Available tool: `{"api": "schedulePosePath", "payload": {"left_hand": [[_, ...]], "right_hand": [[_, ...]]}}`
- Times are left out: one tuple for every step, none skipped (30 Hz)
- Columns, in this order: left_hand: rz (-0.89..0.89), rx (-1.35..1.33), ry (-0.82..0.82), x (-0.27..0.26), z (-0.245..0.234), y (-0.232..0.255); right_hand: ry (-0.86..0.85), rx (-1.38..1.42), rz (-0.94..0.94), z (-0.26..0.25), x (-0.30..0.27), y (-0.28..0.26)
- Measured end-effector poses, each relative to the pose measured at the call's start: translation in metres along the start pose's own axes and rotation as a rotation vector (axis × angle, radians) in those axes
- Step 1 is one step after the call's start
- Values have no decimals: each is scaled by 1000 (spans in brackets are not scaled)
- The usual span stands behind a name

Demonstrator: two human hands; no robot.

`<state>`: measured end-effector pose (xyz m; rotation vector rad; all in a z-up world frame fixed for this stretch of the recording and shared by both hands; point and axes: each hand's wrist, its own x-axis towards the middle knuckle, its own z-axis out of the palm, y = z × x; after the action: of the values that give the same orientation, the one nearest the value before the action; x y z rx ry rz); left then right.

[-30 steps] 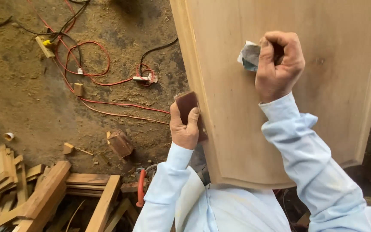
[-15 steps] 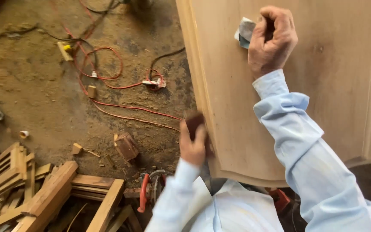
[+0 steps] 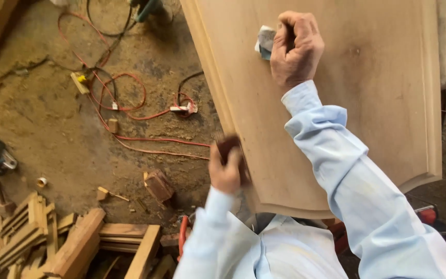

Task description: Sanding a wooden board manually and with a power sander in a workshop.

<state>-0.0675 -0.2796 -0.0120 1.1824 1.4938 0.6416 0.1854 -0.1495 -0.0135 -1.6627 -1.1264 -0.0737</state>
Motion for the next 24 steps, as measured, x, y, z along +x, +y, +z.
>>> {"api": "schedulePosePath", "payload": {"left_hand": [[-41,-62,-27,25,3,12],[-69,-125,-62,55,6,28],[-66,-130,-62,49,5,23],[3,-106,-37,45,5,20],[73,-81,-12,41,6,17],[81,-78,-9,10,-2,10],[-32,-47,0,-20,-9,1],[-155,-16,-17,-52,-13,-10],[-155,-13,-40,-28,-9,-3],[-36,-31,9,-12,-3,4],[83,-49,60,3,0,9],[88,-54,73,20,-1,7],[87,-59,69,37,-4,7],[78,-60,54,55,-3,11],[76,-61,56,32,-4,8],[63,21,47,12,-8,2],[48,102,38,-8,-11,-5],[43,102,20,-10,-13,-2],[39,120,20,-12,-13,-1],[28,134,33,-18,-13,-2],[15,131,29,0,-8,9],[-19,92,-1,24,-6,23],[-51,52,-32,48,-6,38],[-57,50,-29,43,-7,36]], "right_hand": [[-3,19,-1,0,-4,0],[7,33,-7,-1,0,-1],[7,32,-11,-3,-1,-1],[5,24,-16,-2,0,-1],[4,17,-20,-1,3,0],[10,23,-23,2,3,-3],[10,26,-23,4,3,-4],[13,2,-14,-2,-1,-2],[23,-18,-7,-2,2,3],[8,8,-16,-2,3,5],[-6,36,-26,0,2,5],[-9,47,-36,2,-1,4],[-2,56,-41,4,-2,2],[5,55,-36,2,-1,3],[2,55,-37,-2,0,5],[4,34,-36,1,0,6],[7,12,-35,2,-2,7],[8,-5,-27,1,1,3],[16,-2,-33,0,3,1],[11,10,-43,0,2,-3],[0,3,-39,-6,-5,4],[8,-7,-40,-3,-5,7],[16,-16,-41,0,-4,10],[10,-15,-40,0,-6,13]]}}
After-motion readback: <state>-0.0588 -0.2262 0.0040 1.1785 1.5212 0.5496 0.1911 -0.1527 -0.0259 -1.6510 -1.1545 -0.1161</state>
